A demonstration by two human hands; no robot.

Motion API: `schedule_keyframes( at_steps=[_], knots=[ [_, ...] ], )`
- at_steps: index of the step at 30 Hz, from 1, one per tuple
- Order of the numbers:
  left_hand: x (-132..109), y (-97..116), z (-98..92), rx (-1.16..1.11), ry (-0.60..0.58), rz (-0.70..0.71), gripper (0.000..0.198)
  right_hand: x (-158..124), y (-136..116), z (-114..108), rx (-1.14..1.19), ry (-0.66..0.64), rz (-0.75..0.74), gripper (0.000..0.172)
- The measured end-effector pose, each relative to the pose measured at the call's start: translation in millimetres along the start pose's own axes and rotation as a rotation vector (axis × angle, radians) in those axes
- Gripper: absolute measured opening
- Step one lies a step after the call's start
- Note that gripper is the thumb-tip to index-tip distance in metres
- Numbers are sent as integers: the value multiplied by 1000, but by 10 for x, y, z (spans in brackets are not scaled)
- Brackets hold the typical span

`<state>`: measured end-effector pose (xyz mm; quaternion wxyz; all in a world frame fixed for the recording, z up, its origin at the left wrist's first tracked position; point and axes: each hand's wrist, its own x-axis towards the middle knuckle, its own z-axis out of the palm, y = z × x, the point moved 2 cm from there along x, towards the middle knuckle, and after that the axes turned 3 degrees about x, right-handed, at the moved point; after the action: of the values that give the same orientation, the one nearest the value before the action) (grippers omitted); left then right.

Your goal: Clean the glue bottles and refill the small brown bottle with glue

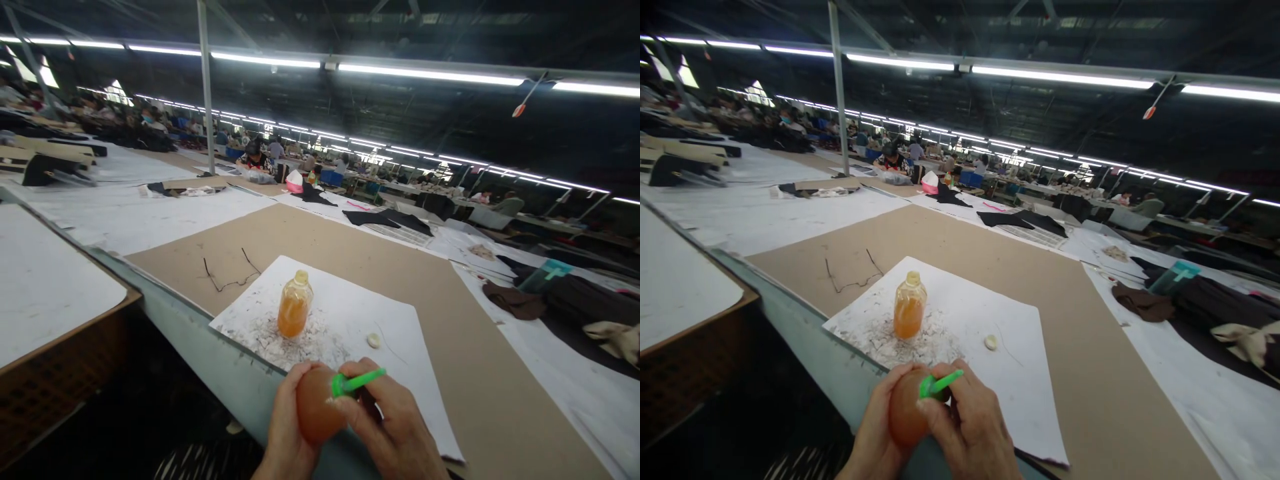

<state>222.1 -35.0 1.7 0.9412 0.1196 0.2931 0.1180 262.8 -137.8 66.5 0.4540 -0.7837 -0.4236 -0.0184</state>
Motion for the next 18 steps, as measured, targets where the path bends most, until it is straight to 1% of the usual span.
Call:
schedule_keyframes(
  at_steps=[5, 7, 9, 11, 13, 15, 18],
  knots=[
    [31, -50, -22, -16, 13, 72, 9, -37, 86, 38, -8, 32, 44, 18],
    [65, -73, -44, -18, 10, 91, 8, -50, 128, 61, 1, 7, 52, 17],
    [101, -91, -62, -11, 15, 101, 8, -55, 153, 75, 5, -8, 58, 16],
    [132, -110, -62, 8, 17, 91, 7, -53, 166, 68, -14, 13, 82, 15],
    [153, -140, -36, 42, 3, 47, 8, -45, 181, 36, -40, 35, 115, 15],
    [171, -192, 6, 91, -33, -33, 12, -28, 216, -22, -40, 9, 140, 13],
    [201, -309, 37, 121, -137, -194, 31, 6, 311, -191, -40, -35, 193, 9]
  ],
)
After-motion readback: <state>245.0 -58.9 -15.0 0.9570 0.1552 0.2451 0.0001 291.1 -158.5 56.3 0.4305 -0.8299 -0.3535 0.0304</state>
